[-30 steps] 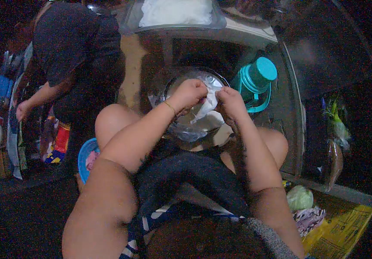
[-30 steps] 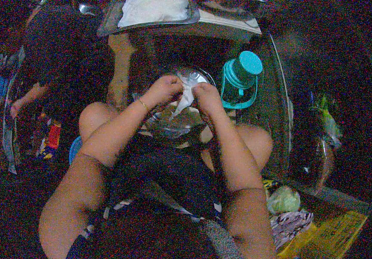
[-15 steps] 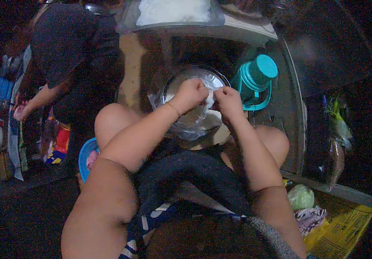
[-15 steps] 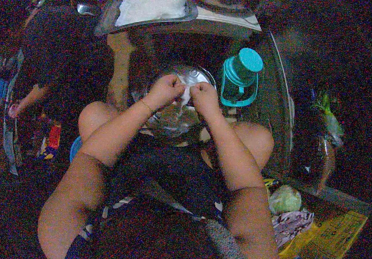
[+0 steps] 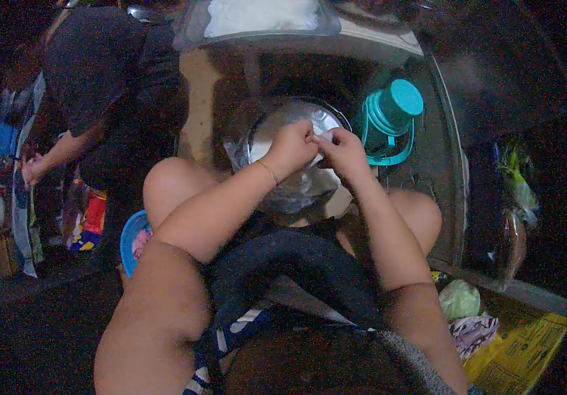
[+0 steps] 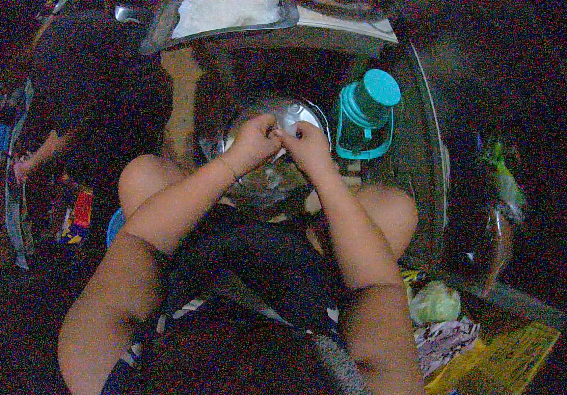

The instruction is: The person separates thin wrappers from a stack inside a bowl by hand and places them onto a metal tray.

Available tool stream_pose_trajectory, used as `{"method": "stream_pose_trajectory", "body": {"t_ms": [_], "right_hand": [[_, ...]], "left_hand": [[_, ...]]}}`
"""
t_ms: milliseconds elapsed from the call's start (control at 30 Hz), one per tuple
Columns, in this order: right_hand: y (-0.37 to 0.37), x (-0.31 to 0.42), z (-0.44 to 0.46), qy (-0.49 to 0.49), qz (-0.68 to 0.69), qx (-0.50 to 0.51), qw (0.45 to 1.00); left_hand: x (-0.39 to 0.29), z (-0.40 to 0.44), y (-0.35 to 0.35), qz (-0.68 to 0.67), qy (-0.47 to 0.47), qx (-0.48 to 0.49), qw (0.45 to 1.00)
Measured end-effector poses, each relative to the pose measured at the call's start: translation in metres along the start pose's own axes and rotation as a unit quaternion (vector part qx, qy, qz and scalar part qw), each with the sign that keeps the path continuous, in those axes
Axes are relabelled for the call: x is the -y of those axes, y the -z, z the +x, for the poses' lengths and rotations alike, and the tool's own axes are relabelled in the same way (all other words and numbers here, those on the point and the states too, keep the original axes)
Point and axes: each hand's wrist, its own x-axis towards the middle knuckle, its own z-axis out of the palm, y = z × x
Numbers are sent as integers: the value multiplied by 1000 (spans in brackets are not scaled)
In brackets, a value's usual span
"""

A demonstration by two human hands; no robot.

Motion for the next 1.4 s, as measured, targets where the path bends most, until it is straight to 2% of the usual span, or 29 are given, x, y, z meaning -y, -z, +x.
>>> {"method": "stream_pose_trajectory", "body": {"t_ms": [100,200,300,400,500,600,700,800,900,1000,1100,1200,1400], "right_hand": [[1,-2,-1,12,-31,-3,999],[6,3,-2,-7,27,-3,1000],[13,29,-14,-105,224,14,969],[10,21,-9,-121,287,30,950],[4,11,-7,-73,195,11,978],[-5,-17,5,4,140,-13,990],[7,26,-13,-112,263,5,958],[6,14,-12,-78,169,-6,983],[9,33,-20,-129,216,20,968],[2,15,-10,-6,77,46,996],[11,38,-22,109,-112,-8,988],[7,43,-26,109,-124,-47,985],[0,20,-15,63,-96,-64,991]], "left_hand": [[-7,-3,6,12,2,-2,1000],[-18,-3,17,-17,79,5,997],[-12,-1,19,-50,80,4,996],[-12,-2,17,-129,119,1,984],[-18,-4,13,-169,133,-24,976],[-9,-3,9,-132,121,6,984],[-7,1,13,-70,50,-8,996],[-10,-2,5,31,33,-91,995],[-6,-2,3,79,-9,-125,989],[-1,-4,6,12,14,-115,993],[-7,-4,11,-37,22,-71,997],[-22,-9,14,-48,35,-35,998],[-18,-8,11,-23,-50,-58,997]]}}
